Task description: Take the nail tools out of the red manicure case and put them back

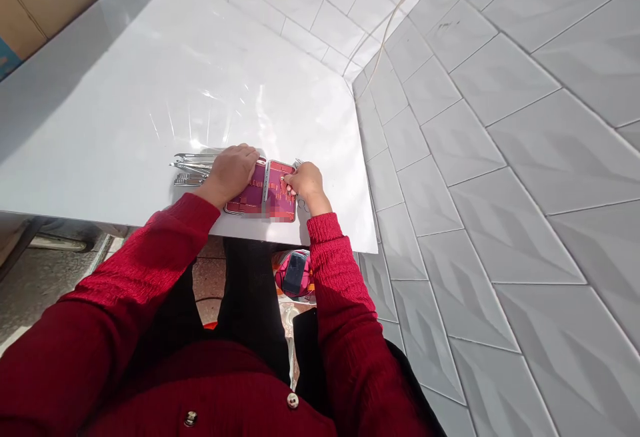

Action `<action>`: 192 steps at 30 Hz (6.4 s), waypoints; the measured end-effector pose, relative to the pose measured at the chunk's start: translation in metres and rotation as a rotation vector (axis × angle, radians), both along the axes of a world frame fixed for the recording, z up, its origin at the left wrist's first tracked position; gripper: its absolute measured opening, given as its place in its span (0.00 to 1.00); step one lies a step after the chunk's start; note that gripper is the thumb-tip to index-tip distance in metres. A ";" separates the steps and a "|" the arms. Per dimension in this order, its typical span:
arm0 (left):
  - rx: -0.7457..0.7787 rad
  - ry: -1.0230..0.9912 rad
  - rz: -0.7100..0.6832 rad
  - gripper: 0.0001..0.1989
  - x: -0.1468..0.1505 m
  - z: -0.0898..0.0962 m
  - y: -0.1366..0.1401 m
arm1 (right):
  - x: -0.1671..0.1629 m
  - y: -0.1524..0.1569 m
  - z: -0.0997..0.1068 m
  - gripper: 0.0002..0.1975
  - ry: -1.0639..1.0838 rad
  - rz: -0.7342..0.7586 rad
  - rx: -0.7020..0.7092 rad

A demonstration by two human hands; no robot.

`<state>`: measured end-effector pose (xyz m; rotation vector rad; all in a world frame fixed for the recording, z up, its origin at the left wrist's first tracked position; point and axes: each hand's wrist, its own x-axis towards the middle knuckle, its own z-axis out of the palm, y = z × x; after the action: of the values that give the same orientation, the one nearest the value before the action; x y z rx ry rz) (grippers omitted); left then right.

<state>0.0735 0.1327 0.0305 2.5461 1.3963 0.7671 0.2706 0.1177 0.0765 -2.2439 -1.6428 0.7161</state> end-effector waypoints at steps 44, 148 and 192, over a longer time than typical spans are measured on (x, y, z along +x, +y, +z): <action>0.113 0.064 0.010 0.18 -0.005 0.007 -0.002 | 0.045 0.031 -0.020 0.08 0.138 -0.148 0.467; 0.277 -0.206 -0.086 0.15 -0.064 -0.043 -0.137 | -0.136 0.006 -0.016 0.09 -0.011 0.768 0.426; 0.335 -0.208 -0.060 0.15 -0.062 -0.032 -0.142 | -0.131 -0.001 -0.024 0.14 -0.044 0.651 0.506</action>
<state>0.0110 -0.0089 -0.0018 2.6306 1.2071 1.3095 0.1396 0.1164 0.0522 -1.3864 -2.2851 0.3117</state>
